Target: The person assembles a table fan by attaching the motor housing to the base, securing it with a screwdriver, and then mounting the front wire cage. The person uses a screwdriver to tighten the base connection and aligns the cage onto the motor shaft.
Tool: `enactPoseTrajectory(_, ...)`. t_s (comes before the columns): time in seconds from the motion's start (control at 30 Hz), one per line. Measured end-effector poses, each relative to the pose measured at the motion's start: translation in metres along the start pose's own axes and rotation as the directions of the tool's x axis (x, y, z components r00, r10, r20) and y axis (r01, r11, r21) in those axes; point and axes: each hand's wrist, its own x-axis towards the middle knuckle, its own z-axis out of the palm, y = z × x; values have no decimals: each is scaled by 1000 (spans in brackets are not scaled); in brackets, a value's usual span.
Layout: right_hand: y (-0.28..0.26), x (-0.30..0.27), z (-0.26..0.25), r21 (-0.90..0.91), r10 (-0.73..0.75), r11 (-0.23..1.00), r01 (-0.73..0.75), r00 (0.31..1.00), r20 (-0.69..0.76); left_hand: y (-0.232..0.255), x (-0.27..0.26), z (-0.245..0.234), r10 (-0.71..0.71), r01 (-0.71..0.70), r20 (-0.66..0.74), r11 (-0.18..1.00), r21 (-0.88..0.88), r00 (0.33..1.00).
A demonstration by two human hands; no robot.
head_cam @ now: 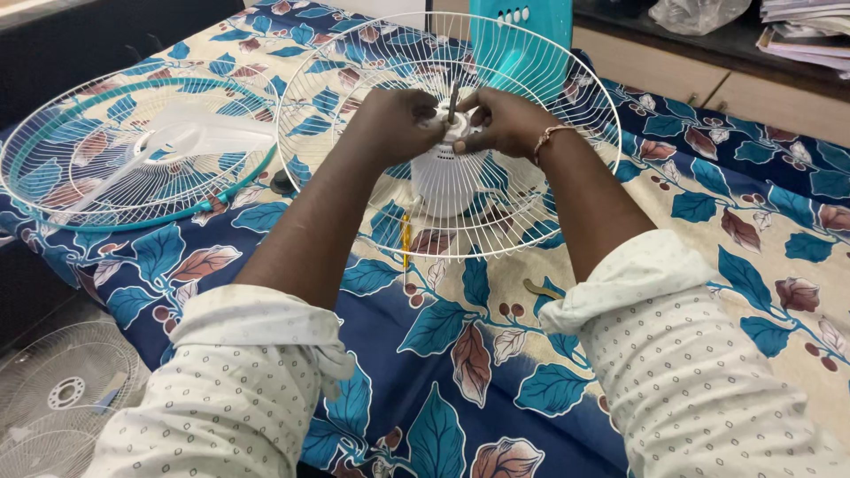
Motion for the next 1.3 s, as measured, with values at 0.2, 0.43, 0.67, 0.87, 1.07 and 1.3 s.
enactPoseTrajectory(0.2,1,0,0,-14,25,1000,-25,1000,5,10,-3,-2,-43,42,83,999,18,996)
enactPoseTrajectory(0.43,-2,-8,-11,127,26,990,-55,974,224,11,-2,-6,-75,66,88,992,106,993)
enactPoseTrajectory(0.67,-13,-11,-9,116,101,986,-123,979,176,20,1,-5,-136,101,116,959,264,984)
enactPoseTrajectory(0.87,-18,-15,-14,121,171,974,-191,972,160,18,11,0,-129,67,156,934,351,979)
enactPoseTrajectory(1.07,-22,-17,-14,88,233,966,-243,966,110,9,14,-10,-165,107,220,962,252,962)
enactPoseTrajectory(1.3,-11,-15,-14,156,193,965,-212,973,128,0,18,-4,-55,-5,211,961,275,976)
